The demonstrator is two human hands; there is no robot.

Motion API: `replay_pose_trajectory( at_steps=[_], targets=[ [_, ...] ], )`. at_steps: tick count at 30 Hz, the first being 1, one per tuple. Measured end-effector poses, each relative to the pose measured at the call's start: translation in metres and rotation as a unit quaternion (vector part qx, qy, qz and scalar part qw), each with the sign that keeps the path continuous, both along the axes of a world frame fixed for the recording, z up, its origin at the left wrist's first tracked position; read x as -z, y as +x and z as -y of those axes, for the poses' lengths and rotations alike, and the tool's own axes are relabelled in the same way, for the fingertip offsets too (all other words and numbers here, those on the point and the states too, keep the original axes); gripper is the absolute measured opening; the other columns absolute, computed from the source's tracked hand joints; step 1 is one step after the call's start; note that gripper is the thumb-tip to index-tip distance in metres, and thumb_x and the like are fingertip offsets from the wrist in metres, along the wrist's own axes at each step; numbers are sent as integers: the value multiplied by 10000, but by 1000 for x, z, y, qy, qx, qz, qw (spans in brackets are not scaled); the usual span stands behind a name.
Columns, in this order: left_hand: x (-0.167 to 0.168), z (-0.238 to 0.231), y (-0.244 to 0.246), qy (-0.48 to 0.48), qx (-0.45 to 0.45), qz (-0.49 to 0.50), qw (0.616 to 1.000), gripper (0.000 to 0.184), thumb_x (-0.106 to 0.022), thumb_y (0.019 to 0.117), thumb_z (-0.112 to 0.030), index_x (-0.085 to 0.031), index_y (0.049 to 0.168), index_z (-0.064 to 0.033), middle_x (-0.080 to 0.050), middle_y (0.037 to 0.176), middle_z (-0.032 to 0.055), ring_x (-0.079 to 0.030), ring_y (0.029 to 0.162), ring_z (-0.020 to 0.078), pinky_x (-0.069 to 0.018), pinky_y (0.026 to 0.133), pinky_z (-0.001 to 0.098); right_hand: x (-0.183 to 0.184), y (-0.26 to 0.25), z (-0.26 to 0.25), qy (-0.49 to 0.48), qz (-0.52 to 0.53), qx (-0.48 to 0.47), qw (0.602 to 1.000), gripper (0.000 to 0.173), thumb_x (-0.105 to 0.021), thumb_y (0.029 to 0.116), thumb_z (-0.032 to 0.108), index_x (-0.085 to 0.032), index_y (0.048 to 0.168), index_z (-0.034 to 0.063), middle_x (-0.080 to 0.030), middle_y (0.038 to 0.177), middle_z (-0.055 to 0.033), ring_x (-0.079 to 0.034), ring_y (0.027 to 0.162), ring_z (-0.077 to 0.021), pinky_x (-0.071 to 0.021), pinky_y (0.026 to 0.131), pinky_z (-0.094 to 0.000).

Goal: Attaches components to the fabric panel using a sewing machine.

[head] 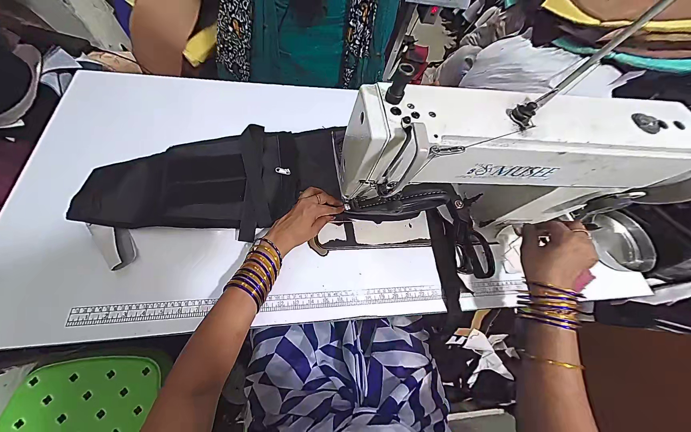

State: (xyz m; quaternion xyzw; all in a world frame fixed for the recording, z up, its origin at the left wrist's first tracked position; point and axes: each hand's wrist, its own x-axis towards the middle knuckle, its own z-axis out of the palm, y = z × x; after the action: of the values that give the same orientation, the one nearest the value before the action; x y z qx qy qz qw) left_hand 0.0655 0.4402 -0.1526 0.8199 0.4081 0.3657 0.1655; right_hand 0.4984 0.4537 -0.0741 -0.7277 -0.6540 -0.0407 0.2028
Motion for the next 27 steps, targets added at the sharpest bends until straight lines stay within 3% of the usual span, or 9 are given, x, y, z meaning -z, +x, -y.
replay_pose_trajectory(
  at_steps=[8,12,16,19,21,24,27],
  targets=[
    [-1,-2,-1,-20,3,0,1000,267,-582,961,-23,-775,1145,-19,-713,1231,186,-604,1232,400,-385,1124,494,33,-10,4,42,61,14,997,345,-474,1048,130,-674,1037,-151,-631,1151,-396,-610,1123,-576,-455,914,-691],
    [-5,12,-4,-23,26,3,999,251,-598,959,-21,-787,1123,-43,-717,1223,147,-606,1226,341,-371,1139,457,29,-6,5,50,61,-11,997,320,-512,1026,125,-685,967,-138,-647,1097,-389,-624,1083,-574,-461,892,-693],
    [-1,11,-5,-12,35,7,999,268,-597,957,-26,-779,1153,-42,-718,1231,164,-608,1237,354,-360,1148,457,7,3,8,42,44,-69,996,298,-547,1012,114,-695,1010,-145,-650,1101,-399,-620,1077,-593,-433,918,-725],
    [-1,7,-4,-10,24,10,1000,260,-595,963,-38,-777,1147,-30,-712,1233,172,-606,1242,350,-371,1140,458,2,-4,25,57,30,-135,989,270,-555,992,87,-716,1008,-130,-685,1033,-375,-669,972,-566,-473,853,-707],
    [-3,6,-3,-18,11,4,1000,257,-590,972,-33,-769,1155,-16,-703,1250,182,-601,1255,359,-364,1147,467,6,-17,38,13,7,-172,985,245,-598,965,80,-719,1028,-124,-696,1024,-353,-686,950,-536,-505,843,-680],
    [-4,5,0,-34,-11,-7,999,287,-569,992,-48,-736,1222,-10,-686,1301,170,-570,1304,362,-330,1179,461,16,-41,50,-98,-26,-137,985,416,-702,922,140,-656,1239,-125,-661,1146,-374,-656,1059,-537,-469,926,-695],
    [-6,4,2,-51,-30,-19,998,322,-554,1007,-54,-699,1292,-18,-663,1344,172,-533,1349,374,-292,1202,479,15,-52,46,-153,-10,-75,985,452,-723,931,224,-657,1213,-123,-639,1151,-391,-621,1102,-552,-427,959,-698]
  ],
)
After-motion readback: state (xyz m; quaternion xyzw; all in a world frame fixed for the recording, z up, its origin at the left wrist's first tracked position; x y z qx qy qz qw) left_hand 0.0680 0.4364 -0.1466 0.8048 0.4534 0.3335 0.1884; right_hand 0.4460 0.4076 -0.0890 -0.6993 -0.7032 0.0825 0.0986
